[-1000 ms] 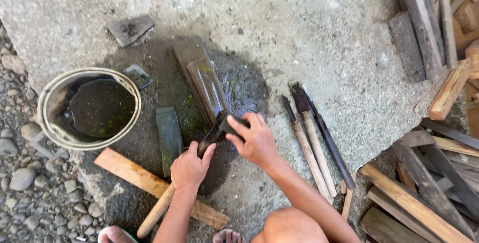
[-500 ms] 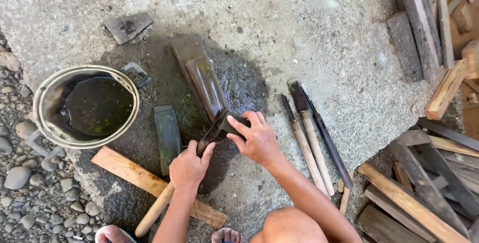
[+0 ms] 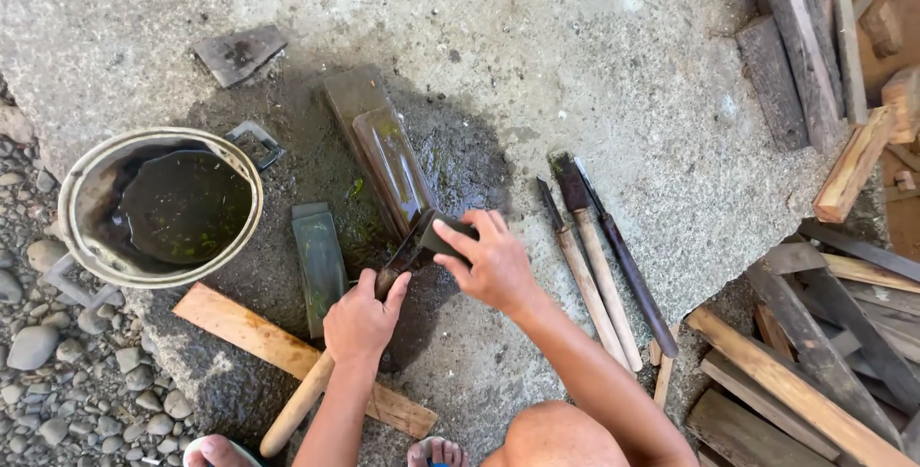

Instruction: Sharpening various metal blades and tools using a wet sharpening stone and water.

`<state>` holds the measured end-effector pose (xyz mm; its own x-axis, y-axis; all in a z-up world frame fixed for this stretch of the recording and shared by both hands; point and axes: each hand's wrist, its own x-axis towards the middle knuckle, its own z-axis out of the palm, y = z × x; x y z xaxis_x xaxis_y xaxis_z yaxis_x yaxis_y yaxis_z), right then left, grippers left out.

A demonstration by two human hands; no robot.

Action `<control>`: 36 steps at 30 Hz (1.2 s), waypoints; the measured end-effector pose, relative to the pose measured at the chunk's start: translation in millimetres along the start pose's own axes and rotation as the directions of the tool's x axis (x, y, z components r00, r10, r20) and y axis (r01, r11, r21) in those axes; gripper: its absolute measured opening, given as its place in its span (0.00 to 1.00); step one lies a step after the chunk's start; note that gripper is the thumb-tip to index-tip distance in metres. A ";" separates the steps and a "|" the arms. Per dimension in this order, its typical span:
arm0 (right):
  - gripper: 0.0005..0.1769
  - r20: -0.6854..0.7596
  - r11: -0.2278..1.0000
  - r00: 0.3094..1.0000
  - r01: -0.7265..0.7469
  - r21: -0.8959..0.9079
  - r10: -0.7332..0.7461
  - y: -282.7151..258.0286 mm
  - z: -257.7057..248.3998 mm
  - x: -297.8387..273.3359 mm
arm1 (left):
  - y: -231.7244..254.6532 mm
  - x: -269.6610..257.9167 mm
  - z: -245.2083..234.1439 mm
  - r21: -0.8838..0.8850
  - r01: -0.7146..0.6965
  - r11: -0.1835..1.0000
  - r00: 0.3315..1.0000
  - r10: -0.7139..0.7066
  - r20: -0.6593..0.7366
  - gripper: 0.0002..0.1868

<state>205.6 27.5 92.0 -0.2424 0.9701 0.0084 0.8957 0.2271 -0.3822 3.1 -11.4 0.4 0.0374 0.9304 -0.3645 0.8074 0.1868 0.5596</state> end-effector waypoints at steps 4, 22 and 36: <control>0.26 -0.074 0.997 0.995 -0.076 -0.033 0.073 0.7 -1.6 12.8 | -4.1 -5.9 2.3 0.024 0.009 1.000 1.000 -0.010 0.019 0.31; 0.25 0.019 0.997 0.999 -0.037 -0.065 0.038 -10.3 -1.9 0.4 | -0.9 -1.7 1.3 -0.001 -0.005 1.000 1.000 0.005 -0.008 0.31; 0.26 0.045 0.993 0.999 -0.026 -0.113 0.031 -13.9 -5.7 3.7 | -3.4 1.9 -2.5 -0.014 0.016 1.000 0.996 -0.015 0.092 0.32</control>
<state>194.4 28.4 102.6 -0.2308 0.9720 -0.0449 0.9382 0.2101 -0.2750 -1.1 -9.5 -0.4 0.0794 0.8946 -0.4398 0.7999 0.2062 0.5636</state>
